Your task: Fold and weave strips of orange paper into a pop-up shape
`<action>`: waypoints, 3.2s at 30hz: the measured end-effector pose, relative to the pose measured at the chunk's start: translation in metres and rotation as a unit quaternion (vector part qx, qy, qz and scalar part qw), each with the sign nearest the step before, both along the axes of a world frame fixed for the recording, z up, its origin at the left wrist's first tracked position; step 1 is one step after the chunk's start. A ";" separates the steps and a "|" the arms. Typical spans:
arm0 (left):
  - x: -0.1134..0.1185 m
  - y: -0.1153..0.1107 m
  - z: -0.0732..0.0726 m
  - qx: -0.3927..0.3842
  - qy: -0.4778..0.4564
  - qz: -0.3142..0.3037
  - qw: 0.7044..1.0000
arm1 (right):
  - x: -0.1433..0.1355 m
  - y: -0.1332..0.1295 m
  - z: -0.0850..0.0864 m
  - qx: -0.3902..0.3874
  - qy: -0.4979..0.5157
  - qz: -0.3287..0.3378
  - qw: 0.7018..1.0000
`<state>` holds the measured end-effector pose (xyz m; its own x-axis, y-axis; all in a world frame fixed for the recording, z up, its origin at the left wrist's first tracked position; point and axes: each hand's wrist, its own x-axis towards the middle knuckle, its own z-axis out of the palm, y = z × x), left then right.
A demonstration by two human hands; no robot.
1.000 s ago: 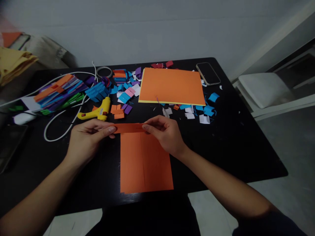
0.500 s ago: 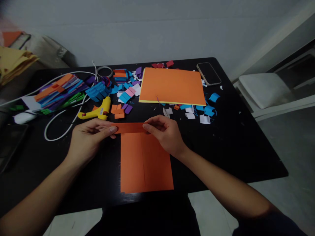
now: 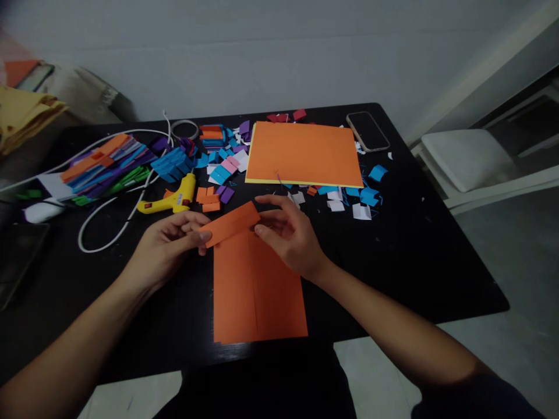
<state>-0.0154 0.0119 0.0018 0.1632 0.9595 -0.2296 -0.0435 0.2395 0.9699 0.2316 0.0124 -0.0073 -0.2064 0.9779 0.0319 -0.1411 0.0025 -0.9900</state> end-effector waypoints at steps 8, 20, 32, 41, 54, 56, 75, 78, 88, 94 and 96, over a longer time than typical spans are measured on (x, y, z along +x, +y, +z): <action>0.007 -0.002 0.003 -0.077 -0.069 0.005 0.995 | -0.003 -0.003 -0.005 0.055 -0.040 -0.019 0.998; 0.013 -0.006 0.002 -0.117 -0.104 0.016 0.988 | -0.004 -0.004 -0.004 0.041 -0.015 -0.031 0.999; 0.012 -0.006 0.003 -0.067 -0.067 0.014 0.995 | 0.000 -0.001 0.002 -0.040 0.038 -0.023 0.998; 0.011 -0.007 0.000 -0.031 -0.031 -0.005 0.999 | 0.000 0.003 0.002 -0.123 0.017 -0.005 0.992; 0.012 -0.008 0.004 -0.014 -0.005 -0.005 1.000 | 0.000 0.005 0.001 -0.118 0.016 -0.025 0.993; 0.013 -0.008 0.005 -0.007 0.008 -0.009 1.000 | 0.000 0.005 0.000 -0.112 0.016 -0.031 0.993; 0.015 -0.013 0.005 0.050 0.067 -0.028 0.996 | 0.001 0.006 0.001 -0.097 0.007 -0.054 0.994; 0.015 -0.015 0.005 0.059 0.067 -0.028 0.996 | 0.001 0.005 0.001 -0.092 0.011 -0.061 0.994; 0.013 -0.014 0.001 0.078 0.077 -0.030 0.993 | 0.000 0.006 0.000 -0.089 0.012 -0.059 0.994; 0.008 -0.016 0.003 0.108 0.074 -0.070 0.989 | 0.000 0.007 -0.002 -0.099 0.043 -0.034 0.994; 0.005 -0.016 0.004 0.113 0.040 -0.097 0.988 | -0.001 0.007 -0.003 -0.112 0.050 -0.006 0.992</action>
<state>-0.0104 -0.0043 0.0056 0.3389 0.9403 -0.0318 0.0611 0.0118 0.9981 0.2310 0.0190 -0.0103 -0.2015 0.9653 -0.1662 -0.2399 -0.2132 -0.9471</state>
